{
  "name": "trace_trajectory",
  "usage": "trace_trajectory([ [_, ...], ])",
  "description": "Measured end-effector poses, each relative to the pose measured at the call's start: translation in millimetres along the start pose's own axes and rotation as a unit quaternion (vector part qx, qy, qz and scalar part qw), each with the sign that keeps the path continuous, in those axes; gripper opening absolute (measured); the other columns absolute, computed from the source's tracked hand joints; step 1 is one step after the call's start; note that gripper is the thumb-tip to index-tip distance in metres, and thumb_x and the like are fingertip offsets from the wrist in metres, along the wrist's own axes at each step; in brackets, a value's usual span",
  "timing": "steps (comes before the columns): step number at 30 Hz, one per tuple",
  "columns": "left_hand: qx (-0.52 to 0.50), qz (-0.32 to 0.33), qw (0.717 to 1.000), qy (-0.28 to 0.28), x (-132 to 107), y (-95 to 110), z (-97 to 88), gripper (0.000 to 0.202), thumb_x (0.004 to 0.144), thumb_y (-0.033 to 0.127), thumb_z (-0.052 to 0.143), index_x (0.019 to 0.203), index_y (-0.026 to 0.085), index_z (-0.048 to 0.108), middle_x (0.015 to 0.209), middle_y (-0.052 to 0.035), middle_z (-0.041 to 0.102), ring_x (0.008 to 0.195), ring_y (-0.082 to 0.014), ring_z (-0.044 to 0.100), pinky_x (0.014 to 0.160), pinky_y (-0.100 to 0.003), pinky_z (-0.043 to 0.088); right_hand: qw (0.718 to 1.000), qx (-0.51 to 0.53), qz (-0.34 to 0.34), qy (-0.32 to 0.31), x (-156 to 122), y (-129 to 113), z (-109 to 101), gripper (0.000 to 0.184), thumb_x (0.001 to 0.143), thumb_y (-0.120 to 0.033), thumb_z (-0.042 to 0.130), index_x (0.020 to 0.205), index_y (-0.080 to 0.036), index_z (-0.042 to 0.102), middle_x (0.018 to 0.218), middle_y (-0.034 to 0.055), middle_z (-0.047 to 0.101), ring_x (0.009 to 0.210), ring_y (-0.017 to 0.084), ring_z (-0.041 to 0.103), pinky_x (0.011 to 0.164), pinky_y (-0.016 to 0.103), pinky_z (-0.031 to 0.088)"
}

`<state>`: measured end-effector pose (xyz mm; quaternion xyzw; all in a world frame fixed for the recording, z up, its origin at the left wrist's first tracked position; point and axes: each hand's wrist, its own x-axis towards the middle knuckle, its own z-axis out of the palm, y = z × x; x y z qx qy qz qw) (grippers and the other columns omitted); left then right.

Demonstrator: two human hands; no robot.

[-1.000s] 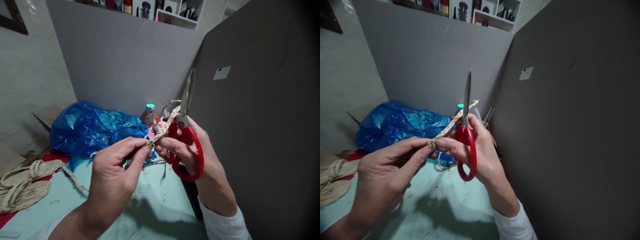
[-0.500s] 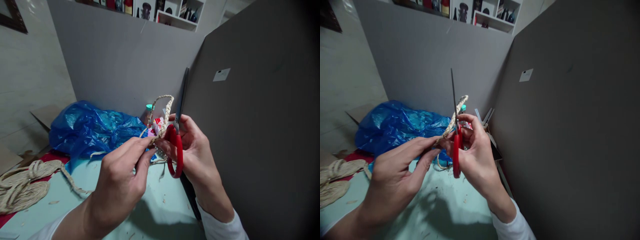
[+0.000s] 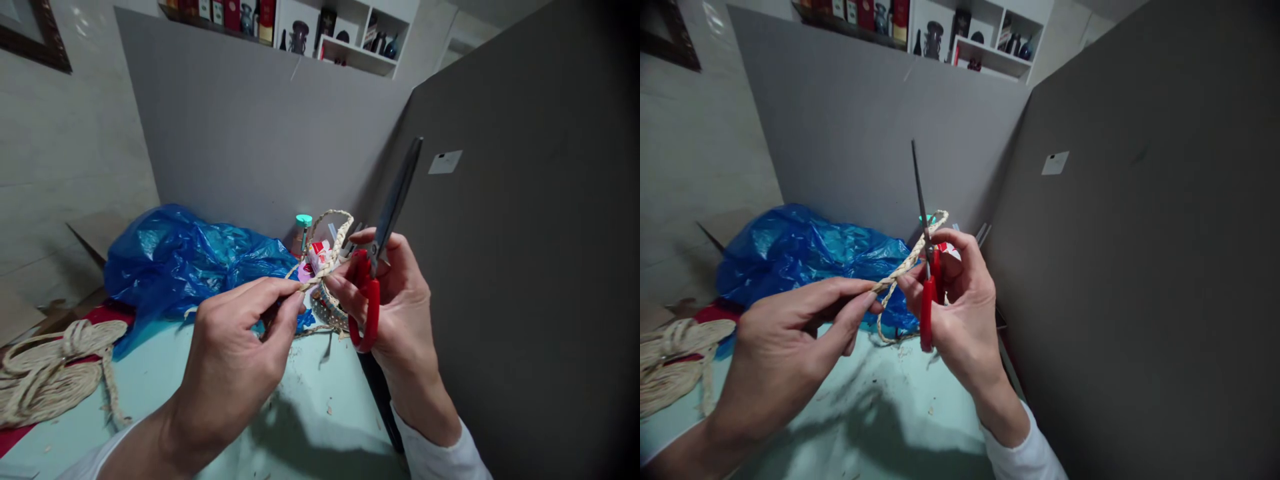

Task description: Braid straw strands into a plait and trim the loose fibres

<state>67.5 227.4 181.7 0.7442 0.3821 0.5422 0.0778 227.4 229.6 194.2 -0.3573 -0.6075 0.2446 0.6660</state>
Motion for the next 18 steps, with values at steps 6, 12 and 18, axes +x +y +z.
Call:
trace_trajectory([
  [6, -0.044, -0.047, 0.998, 0.026, 3, -4, -3.3, 0.013, 0.091, 0.021, 0.06, 0.089, 0.02, 0.073, 0.079, 0.0006, 0.076, 0.06, -0.0124, 0.065, 0.061, -0.025, 0.052, 0.999, -0.038, -0.031, 0.017, 2, 2, -8, 0.03, 0.081, -0.027, 0.075, 0.106, -0.029, 0.058, 0.074, -0.0035, 0.061, 0.053, 0.011, 0.054, 0.045, 0.025, 0.048],
  [12, -0.104, -0.106, 0.987, 0.064, 7, -5, -7.9, 0.013, 0.089, 0.023, 0.062, 0.087, 0.022, 0.075, 0.075, 0.0007, 0.074, 0.052, -0.0106, 0.057, 0.044, -0.023, 0.042, 0.949, -0.263, -0.166, -0.045, 5, -1, -26, 0.039, 0.077, -0.022, 0.076, 0.113, -0.025, 0.06, 0.08, -0.0025, 0.059, 0.061, 0.012, 0.053, 0.054, 0.026, 0.047],
  [18, -0.15, -0.129, 0.977, 0.083, 9, -2, -13.2, 0.013, 0.086, 0.02, 0.061, 0.084, 0.019, 0.074, 0.066, 0.0017, 0.07, 0.043, -0.0077, 0.049, 0.041, -0.021, 0.04, 0.869, -0.403, -0.253, -0.139, 8, 5, -24, 0.045, 0.074, -0.021, 0.07, 0.117, -0.016, 0.056, 0.093, 0.0069, 0.059, 0.077, 0.019, 0.055, 0.066, 0.032, 0.049],
])
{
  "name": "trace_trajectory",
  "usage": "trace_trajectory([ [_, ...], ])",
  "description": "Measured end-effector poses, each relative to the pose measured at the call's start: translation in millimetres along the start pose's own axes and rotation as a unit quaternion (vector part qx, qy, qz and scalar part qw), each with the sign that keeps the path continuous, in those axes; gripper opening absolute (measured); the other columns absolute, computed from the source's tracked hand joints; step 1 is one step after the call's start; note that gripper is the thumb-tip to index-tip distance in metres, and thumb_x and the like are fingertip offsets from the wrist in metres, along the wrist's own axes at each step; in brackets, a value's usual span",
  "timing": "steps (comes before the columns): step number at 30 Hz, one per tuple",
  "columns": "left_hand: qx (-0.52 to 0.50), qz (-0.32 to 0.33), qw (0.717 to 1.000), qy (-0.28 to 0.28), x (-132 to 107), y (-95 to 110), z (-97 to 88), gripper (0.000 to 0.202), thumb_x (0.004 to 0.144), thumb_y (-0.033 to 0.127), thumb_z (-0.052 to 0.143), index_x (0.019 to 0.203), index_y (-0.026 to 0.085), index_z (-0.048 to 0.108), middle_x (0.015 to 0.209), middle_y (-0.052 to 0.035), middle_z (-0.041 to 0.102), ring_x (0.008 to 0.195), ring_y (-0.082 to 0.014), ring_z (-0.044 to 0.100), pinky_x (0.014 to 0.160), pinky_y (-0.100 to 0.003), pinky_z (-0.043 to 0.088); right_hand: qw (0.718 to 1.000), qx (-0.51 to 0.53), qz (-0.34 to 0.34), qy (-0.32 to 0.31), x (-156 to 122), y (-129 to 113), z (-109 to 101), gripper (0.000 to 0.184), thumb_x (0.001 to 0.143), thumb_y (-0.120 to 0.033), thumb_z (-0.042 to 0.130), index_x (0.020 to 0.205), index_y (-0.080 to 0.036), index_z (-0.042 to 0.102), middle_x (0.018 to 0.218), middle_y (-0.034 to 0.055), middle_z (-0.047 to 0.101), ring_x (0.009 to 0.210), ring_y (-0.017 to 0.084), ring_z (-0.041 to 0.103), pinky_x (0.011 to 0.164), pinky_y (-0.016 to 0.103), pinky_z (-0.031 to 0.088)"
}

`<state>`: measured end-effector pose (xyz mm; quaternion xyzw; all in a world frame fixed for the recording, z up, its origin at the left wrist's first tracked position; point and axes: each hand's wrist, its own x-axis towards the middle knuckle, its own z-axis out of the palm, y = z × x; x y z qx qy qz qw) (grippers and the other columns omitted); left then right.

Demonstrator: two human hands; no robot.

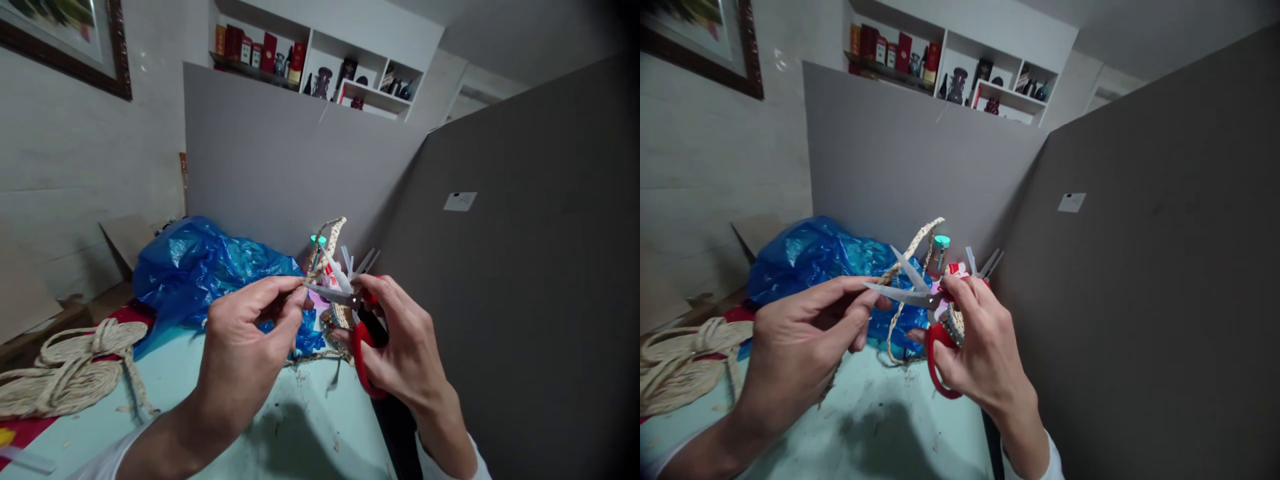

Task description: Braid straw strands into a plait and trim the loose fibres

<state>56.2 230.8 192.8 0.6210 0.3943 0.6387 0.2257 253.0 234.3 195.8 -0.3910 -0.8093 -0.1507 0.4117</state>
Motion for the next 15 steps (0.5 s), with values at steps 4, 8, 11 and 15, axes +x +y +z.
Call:
trace_trajectory([
  [4, -0.014, 0.007, 1.0, 0.008, -0.1, -0.4, -0.4, 0.014, 0.085, 0.017, 0.06, 0.084, 0.019, 0.075, 0.064, 0.0019, 0.07, 0.041, -0.008, 0.049, 0.042, -0.021, 0.043, 0.999, -0.037, -0.023, 0.015, -2.2, 3.7, 7.3, 0.047, 0.075, -0.02, 0.066, 0.12, -0.016, 0.056, 0.091, 0.0079, 0.062, 0.075, 0.02, 0.056, 0.065, 0.033, 0.05],
  [8, -0.005, 0.027, 1.0, 0.016, -1.9, 0.2, 1.6, 0.013, 0.086, 0.021, 0.064, 0.086, 0.022, 0.077, 0.062, 0.0014, 0.069, 0.048, -0.0115, 0.056, 0.042, -0.023, 0.043, 0.997, -0.069, -0.028, 0.033, -6.2, 9.1, 10.2, 0.05, 0.071, -0.018, 0.064, 0.12, -0.017, 0.059, 0.093, 0.0089, 0.068, 0.074, 0.021, 0.06, 0.066, 0.033, 0.052],
  [11, -0.001, 0.029, 0.999, 0.017, -2.5, 2.3, 3.1, 0.013, 0.086, 0.02, 0.064, 0.087, 0.022, 0.077, 0.068, -0.0001, 0.072, 0.058, -0.0142, 0.064, 0.045, -0.023, 0.046, 0.995, -0.087, -0.03, 0.049, -7.0, 10.6, 10.8, 0.043, 0.073, -0.018, 0.064, 0.116, -0.018, 0.063, 0.088, 0.0078, 0.071, 0.069, 0.019, 0.063, 0.062, 0.03, 0.052],
  [15, 0.01, 0.019, 1.0, 0.017, -2.6, 1.9, 4.4, 0.014, 0.088, 0.021, 0.063, 0.088, 0.022, 0.077, 0.073, -0.0007, 0.074, 0.058, -0.0134, 0.064, 0.049, -0.024, 0.049, 0.988, -0.123, -0.049, 0.08, -4.0, 8.2, 10.1, 0.033, 0.076, -0.012, 0.061, 0.108, -0.018, 0.067, 0.079, 0.0052, 0.072, 0.06, 0.015, 0.063, 0.056, 0.026, 0.05],
])
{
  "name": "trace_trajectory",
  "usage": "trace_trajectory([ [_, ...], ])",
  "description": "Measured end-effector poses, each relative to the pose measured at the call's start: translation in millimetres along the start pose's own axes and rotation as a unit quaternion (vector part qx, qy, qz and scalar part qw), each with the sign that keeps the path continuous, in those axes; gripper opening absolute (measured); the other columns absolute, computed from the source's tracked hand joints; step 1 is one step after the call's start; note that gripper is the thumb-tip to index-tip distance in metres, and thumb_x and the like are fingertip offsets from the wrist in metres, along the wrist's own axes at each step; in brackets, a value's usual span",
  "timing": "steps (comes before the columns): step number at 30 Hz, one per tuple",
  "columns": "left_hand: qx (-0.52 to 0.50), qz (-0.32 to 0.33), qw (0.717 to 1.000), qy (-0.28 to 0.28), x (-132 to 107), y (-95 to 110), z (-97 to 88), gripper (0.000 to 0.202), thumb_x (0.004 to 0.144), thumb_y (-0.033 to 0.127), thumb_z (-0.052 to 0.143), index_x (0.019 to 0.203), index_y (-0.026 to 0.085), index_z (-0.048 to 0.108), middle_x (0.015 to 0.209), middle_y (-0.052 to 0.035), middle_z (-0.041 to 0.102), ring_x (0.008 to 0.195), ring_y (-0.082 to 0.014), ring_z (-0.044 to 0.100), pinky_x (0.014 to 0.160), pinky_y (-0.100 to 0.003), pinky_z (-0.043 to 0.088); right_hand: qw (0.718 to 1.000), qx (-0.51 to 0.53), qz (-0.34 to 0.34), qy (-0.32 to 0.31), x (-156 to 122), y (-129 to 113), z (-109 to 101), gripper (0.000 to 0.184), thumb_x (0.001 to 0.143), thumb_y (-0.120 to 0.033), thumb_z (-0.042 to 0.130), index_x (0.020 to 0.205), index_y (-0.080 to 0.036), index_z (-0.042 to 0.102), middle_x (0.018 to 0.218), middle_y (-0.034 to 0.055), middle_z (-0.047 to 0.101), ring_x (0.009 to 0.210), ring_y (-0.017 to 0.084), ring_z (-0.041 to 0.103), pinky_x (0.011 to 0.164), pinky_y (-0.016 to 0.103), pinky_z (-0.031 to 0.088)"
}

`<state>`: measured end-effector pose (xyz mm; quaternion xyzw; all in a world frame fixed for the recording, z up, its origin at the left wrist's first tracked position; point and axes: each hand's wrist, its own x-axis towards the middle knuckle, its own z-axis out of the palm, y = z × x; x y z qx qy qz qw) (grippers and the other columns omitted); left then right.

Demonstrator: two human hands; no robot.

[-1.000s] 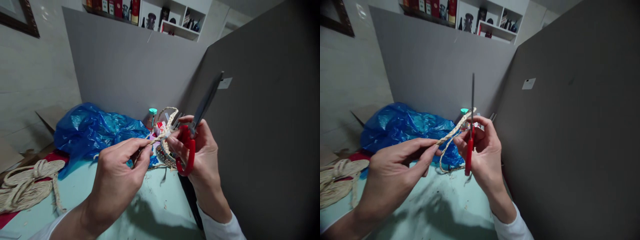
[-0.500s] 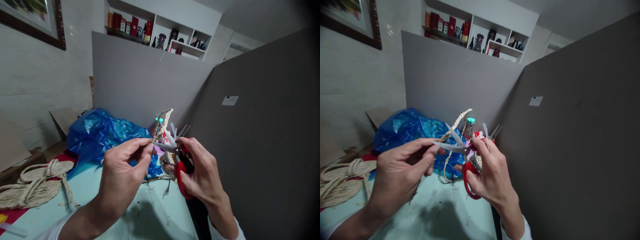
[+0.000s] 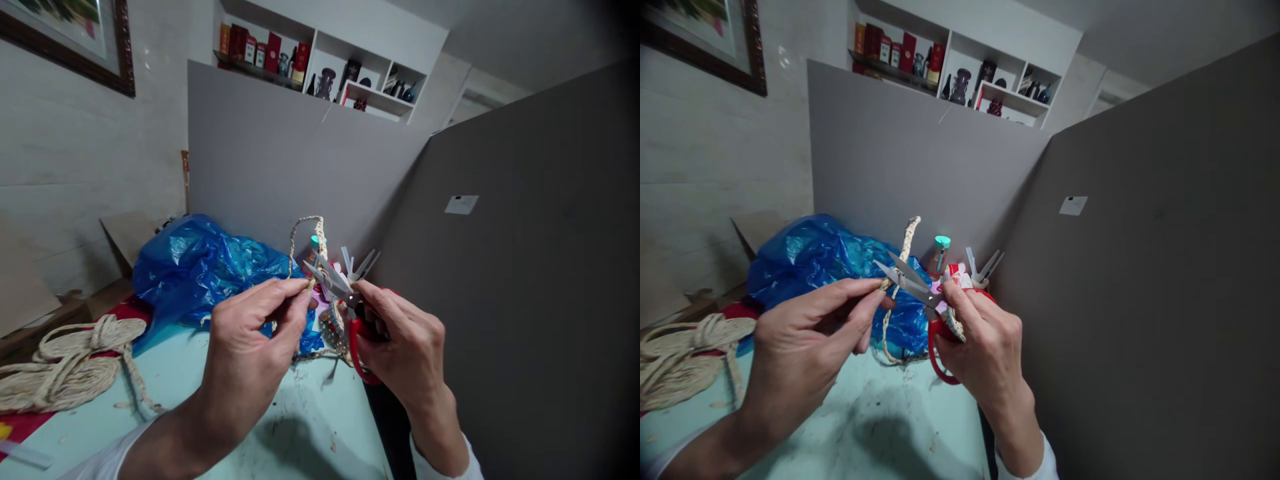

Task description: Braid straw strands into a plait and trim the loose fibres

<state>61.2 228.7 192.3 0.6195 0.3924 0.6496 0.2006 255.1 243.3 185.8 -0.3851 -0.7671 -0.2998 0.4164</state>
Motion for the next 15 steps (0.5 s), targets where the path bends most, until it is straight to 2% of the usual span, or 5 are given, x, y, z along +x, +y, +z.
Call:
trace_trajectory([
  [5, 0.001, 0.011, 1.0, -0.005, -2.2, -4.8, 0.6, 0.015, 0.089, 0.022, 0.062, 0.091, 0.021, 0.077, 0.071, -0.0008, 0.073, 0.053, -0.0121, 0.061, 0.044, -0.024, 0.046, 1.0, -0.018, -0.014, 0.011, 3.1, -1.5, -2.6, 0.027, 0.078, -0.008, 0.058, 0.102, -0.016, 0.068, 0.074, 0.003, 0.072, 0.055, 0.013, 0.062, 0.054, 0.023, 0.048],
  [15, 0.013, 0.019, 1.0, 0.0, -2.4, -6.2, 0.3, 0.014, 0.089, 0.022, 0.063, 0.09, 0.022, 0.076, 0.076, -0.0005, 0.074, 0.056, -0.0122, 0.062, 0.047, -0.025, 0.047, 1.0, -0.02, -0.005, 0.012, 1.6, 0.0, -0.8, 0.021, 0.082, -0.008, 0.057, 0.098, -0.015, 0.069, 0.068, 0.0012, 0.067, 0.052, 0.011, 0.056, 0.052, 0.022, 0.046],
])
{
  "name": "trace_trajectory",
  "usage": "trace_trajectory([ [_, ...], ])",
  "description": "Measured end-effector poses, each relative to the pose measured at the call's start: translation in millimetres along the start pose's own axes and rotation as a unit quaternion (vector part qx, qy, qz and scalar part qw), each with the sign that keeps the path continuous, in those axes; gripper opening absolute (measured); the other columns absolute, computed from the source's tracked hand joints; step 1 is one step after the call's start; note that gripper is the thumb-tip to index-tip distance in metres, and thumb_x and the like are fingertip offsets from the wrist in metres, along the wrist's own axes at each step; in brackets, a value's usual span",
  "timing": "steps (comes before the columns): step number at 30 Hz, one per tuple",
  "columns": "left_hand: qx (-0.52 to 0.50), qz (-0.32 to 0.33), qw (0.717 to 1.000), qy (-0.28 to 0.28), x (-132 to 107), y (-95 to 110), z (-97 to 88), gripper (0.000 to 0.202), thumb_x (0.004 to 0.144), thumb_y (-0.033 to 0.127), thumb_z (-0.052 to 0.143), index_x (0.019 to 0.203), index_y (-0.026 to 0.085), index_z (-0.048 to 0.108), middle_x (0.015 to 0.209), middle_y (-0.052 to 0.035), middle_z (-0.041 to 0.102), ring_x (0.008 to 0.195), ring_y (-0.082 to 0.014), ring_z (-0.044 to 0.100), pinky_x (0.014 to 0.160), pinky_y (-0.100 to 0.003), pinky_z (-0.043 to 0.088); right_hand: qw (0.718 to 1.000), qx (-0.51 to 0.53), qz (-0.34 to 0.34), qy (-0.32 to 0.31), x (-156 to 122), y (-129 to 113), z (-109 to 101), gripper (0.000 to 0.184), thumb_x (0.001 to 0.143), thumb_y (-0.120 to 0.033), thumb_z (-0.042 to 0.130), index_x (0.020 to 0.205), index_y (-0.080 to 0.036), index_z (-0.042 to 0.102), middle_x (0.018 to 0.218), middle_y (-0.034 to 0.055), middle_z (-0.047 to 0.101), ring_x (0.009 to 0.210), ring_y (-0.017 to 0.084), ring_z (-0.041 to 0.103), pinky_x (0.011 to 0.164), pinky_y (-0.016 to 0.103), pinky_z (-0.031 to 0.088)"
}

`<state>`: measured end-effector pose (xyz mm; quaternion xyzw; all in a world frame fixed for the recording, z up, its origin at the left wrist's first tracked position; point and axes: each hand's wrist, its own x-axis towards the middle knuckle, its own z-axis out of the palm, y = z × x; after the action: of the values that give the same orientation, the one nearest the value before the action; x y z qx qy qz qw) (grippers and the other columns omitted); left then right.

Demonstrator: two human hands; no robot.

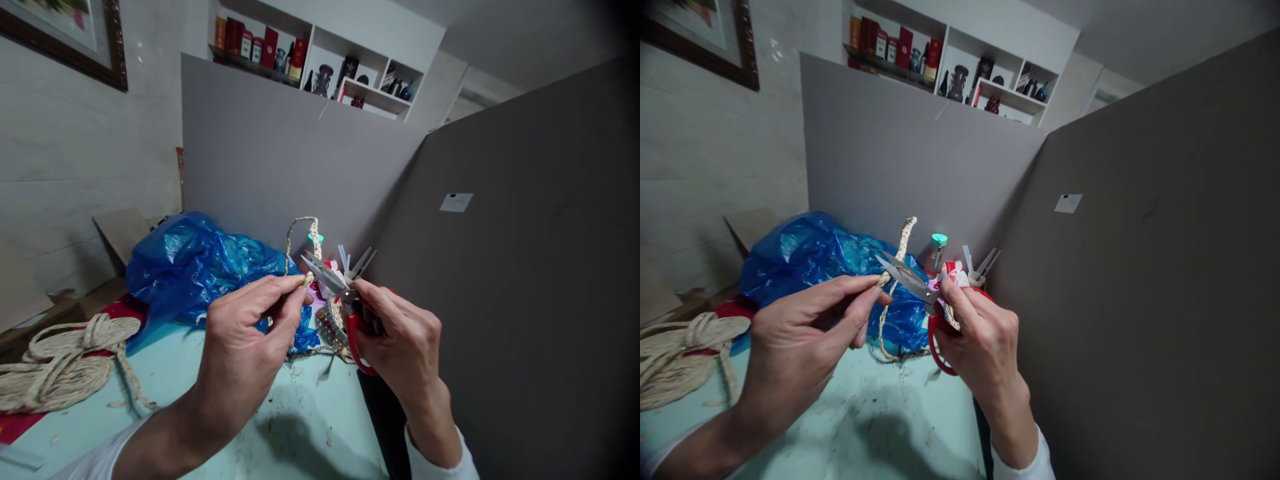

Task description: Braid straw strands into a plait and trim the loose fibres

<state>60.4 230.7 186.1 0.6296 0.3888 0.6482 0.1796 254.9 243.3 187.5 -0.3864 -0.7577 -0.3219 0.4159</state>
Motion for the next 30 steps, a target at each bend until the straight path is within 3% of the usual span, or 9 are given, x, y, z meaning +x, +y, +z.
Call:
trace_trajectory([
  [4, 0.0, 0.037, 0.999, 0.006, 0, -2, 1.8, 0.013, 0.088, 0.018, 0.064, 0.091, 0.02, 0.076, 0.074, 0.0018, 0.074, 0.046, -0.0078, 0.053, 0.044, -0.023, 0.046, 0.998, 0.052, 0.021, 0.001, -4, 5, 1, 0.025, 0.078, -0.007, 0.061, 0.101, -0.016, 0.069, 0.072, 0.0009, 0.069, 0.053, 0.01, 0.056, 0.053, 0.02, 0.046],
  [6, -0.008, 0.071, 0.997, 0.008, 1, -2, 3.0, 0.014, 0.088, 0.014, 0.064, 0.091, 0.019, 0.076, 0.073, 0.0026, 0.073, 0.043, -0.0064, 0.051, 0.044, -0.022, 0.046, 0.991, 0.108, 0.082, 0.013, -5, 5, 1, 0.024, 0.078, -0.01, 0.066, 0.1, -0.018, 0.068, 0.074, -0.0006, 0.068, 0.054, 0.009, 0.056, 0.054, 0.019, 0.046],
  [8, -0.015, 0.099, 0.995, 0.005, 1, -2, 4.4, 0.016, 0.087, 0.011, 0.064, 0.092, 0.019, 0.076, 0.073, 0.0035, 0.073, 0.042, -0.0055, 0.05, 0.047, -0.021, 0.047, 0.961, 0.199, 0.188, 0.038, -3, 4, 0, 0.016, 0.081, -0.017, 0.069, 0.097, -0.021, 0.068, 0.073, -0.0025, 0.066, 0.055, 0.008, 0.055, 0.053, 0.018, 0.045],
  [11, -0.008, 0.138, 0.99, -0.013, -2, -3, 7.6, 0.018, 0.088, 0.009, 0.064, 0.095, 0.019, 0.076, 0.075, 0.0033, 0.074, 0.047, -0.0058, 0.055, 0.054, -0.019, 0.051, 0.847, 0.403, 0.343, 0.044, 3, -2, -1, 0.014, 0.084, -0.032, 0.072, 0.094, -0.024, 0.066, 0.074, -0.003, 0.067, 0.056, 0.008, 0.059, 0.05, 0.018, 0.047],
  [14, 0.008, 0.185, 0.982, -0.036, -9, -7, 12.6, 0.019, 0.089, 0.007, 0.063, 0.101, 0.016, 0.075, 0.081, 0.0001, 0.075, 0.064, -0.0074, 0.065, 0.064, -0.017, 0.053, 0.727, 0.564, 0.391, 0.003, 8, -10, 0, 0.026, 0.079, -0.034, 0.078, 0.099, -0.025, 0.065, 0.085, -0.0011, 0.073, 0.068, 0.011, 0.067, 0.063, 0.021, 0.056],
  [17, 0.019, 0.231, 0.971, -0.05, -14, -9, 17.7, 0.018, 0.088, 0.004, 0.064, 0.1, 0.013, 0.074, 0.087, -0.0032, 0.076, 0.076, -0.0091, 0.07, 0.077, -0.017, 0.055, 0.669, 0.63, 0.392, -0.037, 10, -16, 2, 0.029, 0.076, -0.031, 0.081, 0.099, -0.023, 0.065, 0.09, 0.0005, 0.074, 0.077, 0.014, 0.07, 0.073, 0.026, 0.058],
  [19, 0.023, 0.213, 0.975, -0.062, -16, -9, 20.0, 0.016, 0.087, 0.005, 0.065, 0.097, 0.013, 0.075, 0.083, -0.0028, 0.076, 0.073, -0.0097, 0.07, 0.075, -0.017, 0.055, 0.652, 0.646, 0.397, -0.035, 10, -16, 3, 0.03, 0.072, -0.028, 0.084, 0.093, -0.022, 0.065, 0.085, -0.0007, 0.073, 0.075, 0.013, 0.069, 0.07, 0.025, 0.057],
  [24, -0.053, 0.03, 0.992, -0.112, -15, -8, 22.5, 0.014, 0.087, 0.018, 0.069, 0.098, 0.019, 0.077, 0.076, 0.0023, 0.075, 0.044, -0.004, 0.055, 0.044, -0.014, 0.047, 0.652, 0.648, 0.394, 0.014, 10, -12, 4, 0.029, 0.071, -0.024, 0.085, 0.091, -0.023, 0.064, 0.082, -0.0022, 0.073, 0.073, 0.013, 0.068, 0.069, 0.026, 0.057],
  [30, -0.117, -0.077, 0.981, -0.133, -11, -4, 20.6, 0.013, 0.083, 0.027, 0.073, 0.094, 0.022, 0.078, 0.078, 0.002, 0.076, 0.044, -0.0041, 0.054, 0.043, -0.013, 0.045, 0.644, 0.65, 0.4, 0.058, 10, -12, 3, 0.029, 0.069, -0.021, 0.085, 0.091, -0.023, 0.066, 0.08, -0.0029, 0.073, 0.071, 0.012, 0.069, 0.068, 0.024, 0.058],
])
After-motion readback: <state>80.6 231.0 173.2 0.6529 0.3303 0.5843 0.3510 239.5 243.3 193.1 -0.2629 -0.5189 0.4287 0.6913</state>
